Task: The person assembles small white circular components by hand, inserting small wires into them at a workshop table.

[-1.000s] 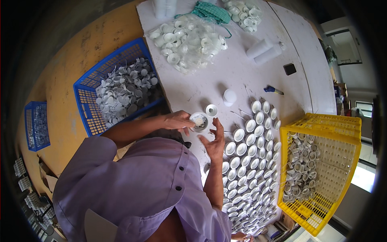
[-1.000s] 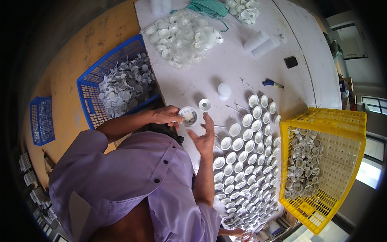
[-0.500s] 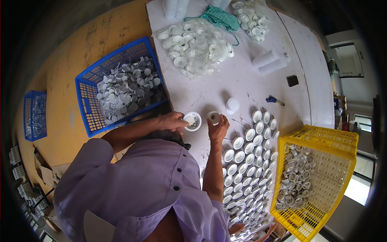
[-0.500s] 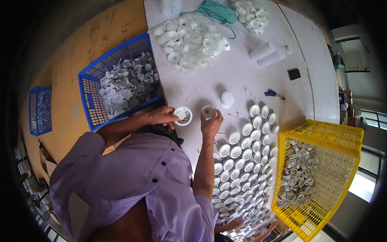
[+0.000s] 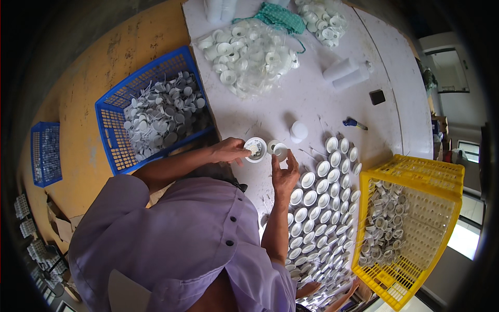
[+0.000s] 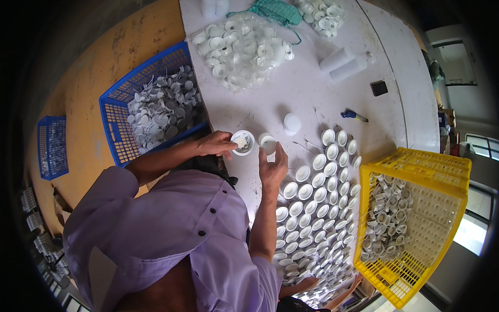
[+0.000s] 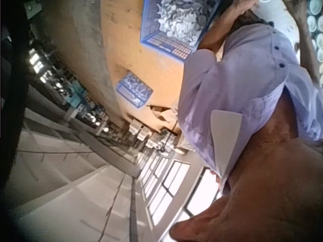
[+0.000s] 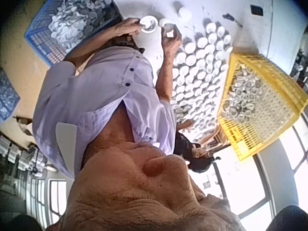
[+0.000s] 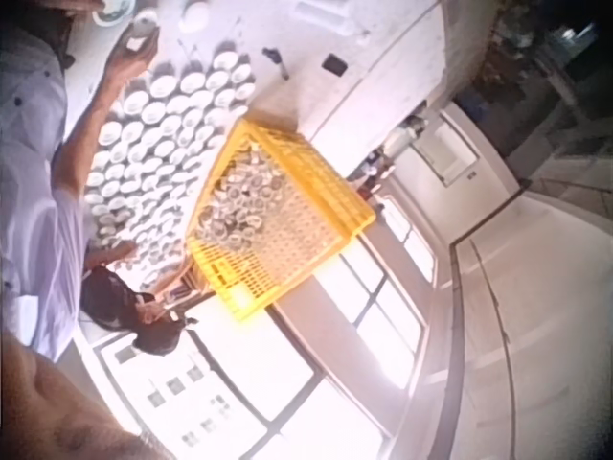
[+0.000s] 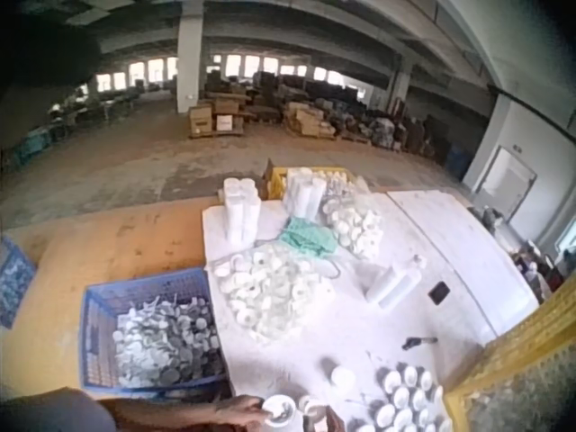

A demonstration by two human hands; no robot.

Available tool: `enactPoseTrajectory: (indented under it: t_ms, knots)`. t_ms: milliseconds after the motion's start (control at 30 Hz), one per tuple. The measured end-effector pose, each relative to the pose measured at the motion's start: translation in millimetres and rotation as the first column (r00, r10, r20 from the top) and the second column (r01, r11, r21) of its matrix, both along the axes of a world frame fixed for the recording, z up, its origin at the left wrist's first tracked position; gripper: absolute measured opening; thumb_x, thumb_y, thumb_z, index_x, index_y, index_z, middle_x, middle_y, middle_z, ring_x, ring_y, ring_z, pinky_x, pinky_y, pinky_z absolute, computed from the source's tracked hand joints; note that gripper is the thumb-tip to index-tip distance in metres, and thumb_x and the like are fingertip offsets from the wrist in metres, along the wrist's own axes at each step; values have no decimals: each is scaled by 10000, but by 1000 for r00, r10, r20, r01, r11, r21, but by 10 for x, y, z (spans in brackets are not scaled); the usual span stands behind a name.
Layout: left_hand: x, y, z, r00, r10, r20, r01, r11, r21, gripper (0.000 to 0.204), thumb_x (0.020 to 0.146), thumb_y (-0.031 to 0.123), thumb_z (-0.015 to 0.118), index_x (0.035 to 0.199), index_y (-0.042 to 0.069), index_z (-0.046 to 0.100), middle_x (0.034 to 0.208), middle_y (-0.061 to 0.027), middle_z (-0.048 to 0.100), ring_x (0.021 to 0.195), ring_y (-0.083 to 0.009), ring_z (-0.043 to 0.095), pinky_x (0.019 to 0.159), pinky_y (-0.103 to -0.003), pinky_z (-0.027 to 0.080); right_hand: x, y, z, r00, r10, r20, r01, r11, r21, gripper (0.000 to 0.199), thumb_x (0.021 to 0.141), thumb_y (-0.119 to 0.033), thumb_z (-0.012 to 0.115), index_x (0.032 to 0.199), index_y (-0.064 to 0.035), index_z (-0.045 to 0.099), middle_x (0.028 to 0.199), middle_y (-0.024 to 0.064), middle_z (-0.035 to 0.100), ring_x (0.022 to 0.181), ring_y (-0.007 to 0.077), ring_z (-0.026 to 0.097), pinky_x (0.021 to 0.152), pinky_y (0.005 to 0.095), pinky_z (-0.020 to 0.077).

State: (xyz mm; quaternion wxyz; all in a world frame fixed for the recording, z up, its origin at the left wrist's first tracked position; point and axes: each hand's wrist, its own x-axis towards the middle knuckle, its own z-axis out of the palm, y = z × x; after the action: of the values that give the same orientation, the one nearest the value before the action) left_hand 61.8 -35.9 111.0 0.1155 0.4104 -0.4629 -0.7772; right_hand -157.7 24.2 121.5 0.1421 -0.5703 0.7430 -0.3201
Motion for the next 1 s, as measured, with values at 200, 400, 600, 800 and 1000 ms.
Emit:
enactPoseTrajectory:
  t_ms: [200, 400, 600, 800, 1000]
  knots:
    - [-209, -43, 213, 992, -53, -111, 48, 998, -47, 400, 912, 329, 572, 1099, -21, 521, 944, -71, 601, 727, -135, 621, 500, -205, 370, 110, 98, 390, 967, 242, -82, -251, 960, -122, 556, 677, -209, 790, 1124, 44, 576, 1032, 192, 623, 950, 353, 602, 821, 410, 494]
    - [-373, 6, 27, 977, -91, -191, 68, 990, -123, 357, 906, 284, 593, 1073, -25, 530, 924, -82, 612, 751, -162, 633, 595, -265, 516, 162, 123, 479, 966, 250, -65, -255, 964, -77, 649, 669, -198, 790, 1225, 11, 528, 1137, 201, 575, 1017, 343, 562, 870, 403, 466]
    - [-477, 31, 57, 980, -119, -160, 94, 983, -159, 335, 912, 256, 584, 1062, -38, 529, 888, -92, 618, 738, -161, 638, 632, -282, 547, 94, 207, 448, 974, 225, 26, -222, 972, -81, 711, 695, -193, 779, 1297, 11, 459, 1183, 204, 547, 1032, 331, 565, 838, 377, 491]
    - [-584, 72, 119, 981, -129, -144, 98, 973, -208, 305, 913, 214, 566, 1070, -44, 528, 890, -103, 626, 736, -158, 643, 652, -273, 526, -112, 381, 215, 761, -72, 645, 50, 997, 52, 501, 847, -195, 663, 1257, 40, 496, 992, 163, 654, 792, 176, 638, 672, 271, 512]
    - [-681, 108, 186, 990, -140, -27, 128, 956, -265, 285, 883, 177, 536, 1065, -43, 535, 894, -122, 633, 758, -174, 655, 684, -289, 513, -61, 391, 242, 771, -110, 627, 76, 994, 82, 299, 884, -135, 606, 1131, 33, 607, 748, 52, 660, 680, 56, 545, 614, 213, 454]
